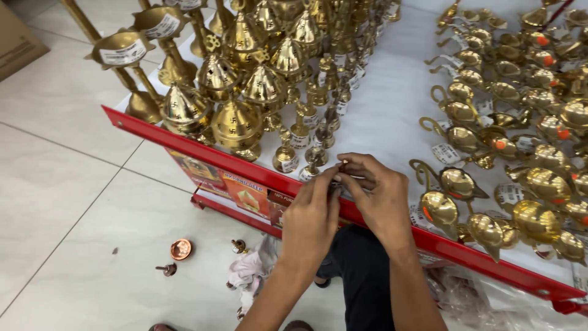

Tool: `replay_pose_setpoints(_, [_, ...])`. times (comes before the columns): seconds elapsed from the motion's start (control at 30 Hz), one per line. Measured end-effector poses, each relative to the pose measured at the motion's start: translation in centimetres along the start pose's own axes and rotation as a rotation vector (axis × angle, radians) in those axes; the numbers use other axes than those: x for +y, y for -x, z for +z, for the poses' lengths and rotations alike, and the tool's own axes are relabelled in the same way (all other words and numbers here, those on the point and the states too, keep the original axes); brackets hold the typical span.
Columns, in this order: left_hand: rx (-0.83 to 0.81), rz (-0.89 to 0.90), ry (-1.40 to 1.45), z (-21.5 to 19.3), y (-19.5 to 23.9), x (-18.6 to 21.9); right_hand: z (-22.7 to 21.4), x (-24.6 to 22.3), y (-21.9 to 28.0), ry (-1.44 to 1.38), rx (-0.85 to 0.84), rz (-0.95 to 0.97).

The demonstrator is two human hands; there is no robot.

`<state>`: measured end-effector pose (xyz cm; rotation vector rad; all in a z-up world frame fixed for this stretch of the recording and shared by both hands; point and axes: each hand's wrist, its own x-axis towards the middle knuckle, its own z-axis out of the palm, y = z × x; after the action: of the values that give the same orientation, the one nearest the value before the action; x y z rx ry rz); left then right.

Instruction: Clean small brass lamps and place them on the shelf.

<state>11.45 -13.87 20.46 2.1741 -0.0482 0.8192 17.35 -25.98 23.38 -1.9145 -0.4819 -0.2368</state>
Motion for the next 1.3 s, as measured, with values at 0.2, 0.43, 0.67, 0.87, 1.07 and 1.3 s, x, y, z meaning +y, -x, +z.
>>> replay_pose_setpoints(0.2, [-0.038, -0.081, 0.013, -0.3, -1.0, 0.4, 0.1, -0.3, 0.0, -0.001, -0.007, 0.039])
replay_pose_setpoints(0.43, [0.042, 0.024, 0.017, -0.2, 0.5, -0.7, 2.3, 1.6, 2.7, 0.083, 0.315, -0.284])
replay_pose_setpoints(0.67, [0.145, 0.335, -0.515, -2.5, 7.9, -9.0, 10.6, 6.0, 6.2, 0.173, 0.23, -0.872])
replay_pose_setpoints(0.87, [-0.012, -0.12, -0.773, -4.9, 17.3, -18.3, 21.2, 9.5, 11.0, 0.21, -0.428, -0.774])
replay_pose_setpoints(1.07, [-0.132, -0.447, -0.889, -5.7, 25.3, -26.3, 31.5, 14.2, 17.1, 0.328, -0.806, -0.686])
replay_pose_setpoints(1.3, [-0.206, -0.686, -0.936, -4.8, 30.3, -36.6, 40.2, 18.5, 19.3, 0.417, -1.021, -0.592])
